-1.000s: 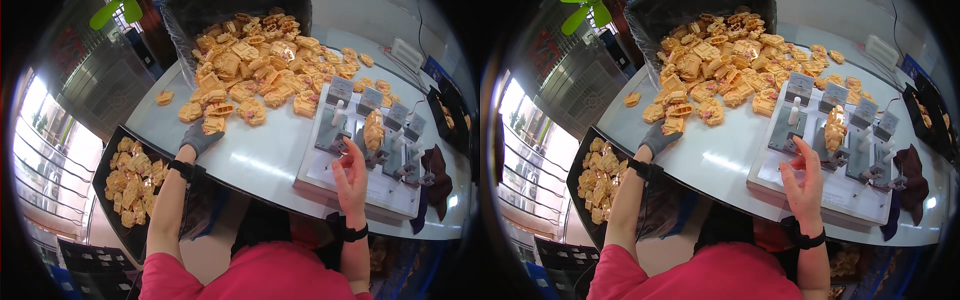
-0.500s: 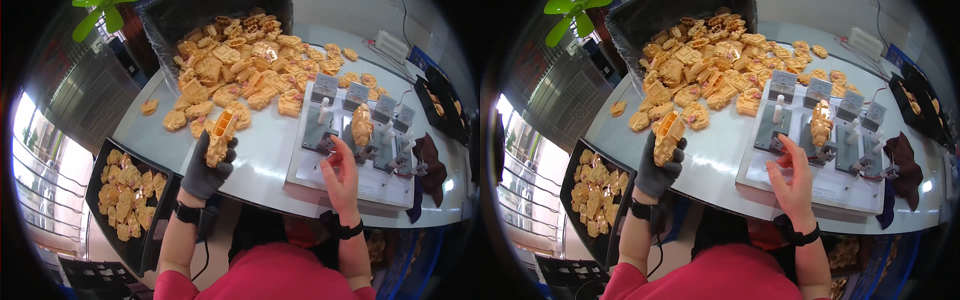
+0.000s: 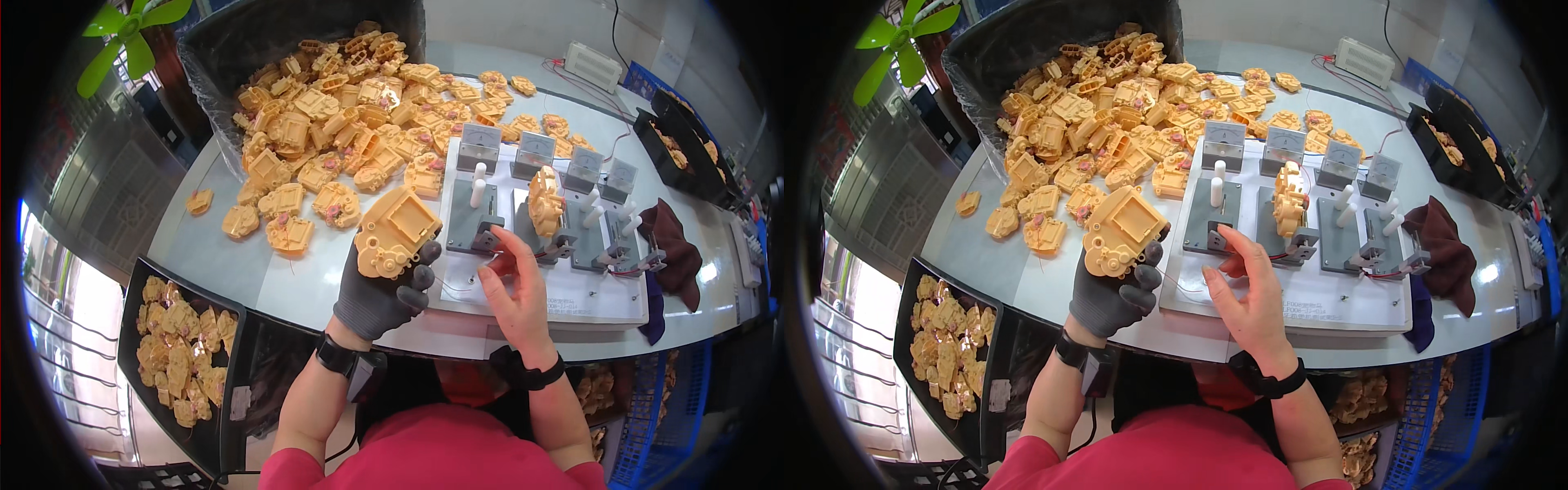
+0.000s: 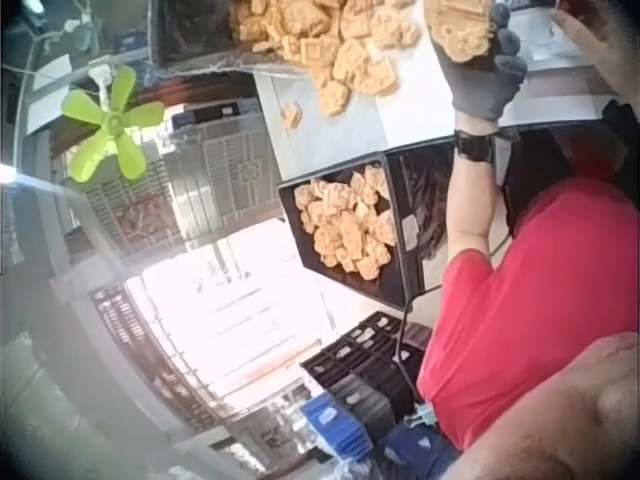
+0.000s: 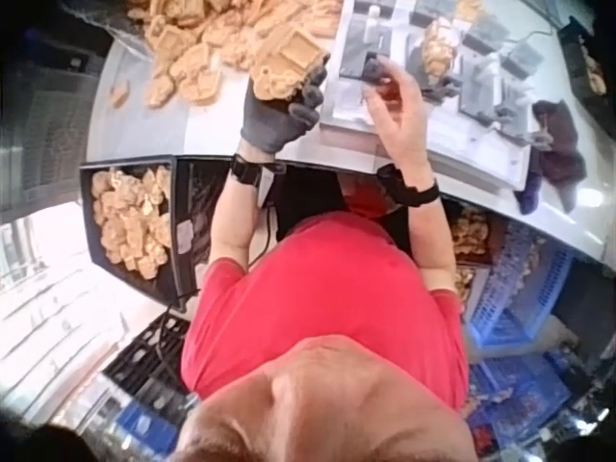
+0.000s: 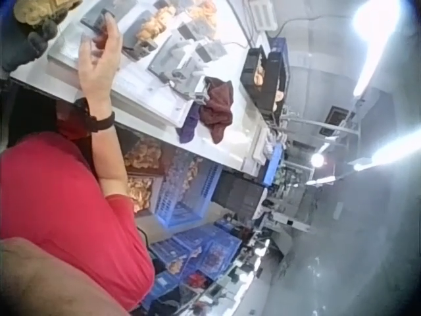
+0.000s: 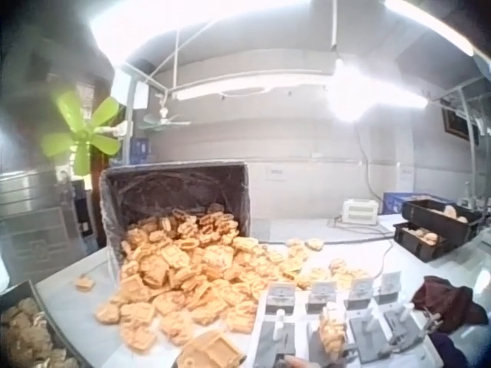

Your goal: Testing and sorting yellow plastic toy components using a mechanical fixture and a wrist-mounted scanner.

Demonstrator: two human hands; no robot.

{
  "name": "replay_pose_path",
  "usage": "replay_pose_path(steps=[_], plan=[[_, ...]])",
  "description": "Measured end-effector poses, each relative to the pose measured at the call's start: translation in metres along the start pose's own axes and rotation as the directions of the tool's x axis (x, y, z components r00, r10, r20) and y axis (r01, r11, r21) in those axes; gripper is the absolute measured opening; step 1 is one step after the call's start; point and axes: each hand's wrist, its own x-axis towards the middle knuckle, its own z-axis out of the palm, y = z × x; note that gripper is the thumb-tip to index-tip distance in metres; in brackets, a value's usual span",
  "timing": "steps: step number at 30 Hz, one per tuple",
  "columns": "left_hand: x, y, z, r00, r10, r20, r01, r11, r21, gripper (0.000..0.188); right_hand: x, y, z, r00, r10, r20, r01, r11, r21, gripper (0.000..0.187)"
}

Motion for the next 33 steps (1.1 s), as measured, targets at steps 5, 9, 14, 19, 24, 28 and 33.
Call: replay_pose_path(steps=[5, 9, 14, 19, 24, 28, 33], plan=[[-0.004, 0.005, -0.001, 0.998, 0.002, -0.057, -0.002, 1.000, -0.003, 0.067, 0.000, 0.004, 0.002, 1.000, -0.008, -0.015, 0.008, 1.000, 0.018, 0.048], [-0.005, 0.015, -0.003, 0.997, -0.009, -0.080, 0.011, 1.000, 0.023, 0.065, 0.001, 0.000, 0.000, 1.000, 0.005, -0.015, -0.005, 1.000, 0.024, 0.048], [0.003, 0.028, 0.003, 0.992, -0.002, -0.127, 0.031, 0.973, 0.227, 0.066, 0.002, 0.003, -0.003, 0.998, 0.051, 0.039, -0.056, 0.989, 0.138, 0.037], [0.017, 0.042, 0.008, 0.981, 0.098, -0.169, 0.004, 0.856, 0.516, 0.061, 0.006, 0.002, -0.010, 0.996, -0.037, 0.083, 0.026, 0.991, 0.135, 0.028], [0.035, 0.052, 0.021, 0.970, 0.123, -0.208, 0.045, 0.755, 0.655, 0.054, 0.006, -0.005, -0.011, 0.995, -0.071, 0.063, 0.064, 0.991, 0.117, 0.027], [0.059, 0.048, 0.044, 0.902, 0.333, -0.276, 0.135, 0.389, 0.911, 0.065, 0.006, -0.005, -0.011, 0.995, -0.057, 0.079, 0.046, 0.990, 0.132, 0.028], [0.106, 0.039, 0.059, 0.858, 0.509, -0.074, 0.216, -0.227, 0.950, 0.079, 0.005, -0.006, -0.012, 0.996, -0.059, 0.072, 0.048, 0.988, 0.148, 0.029]])
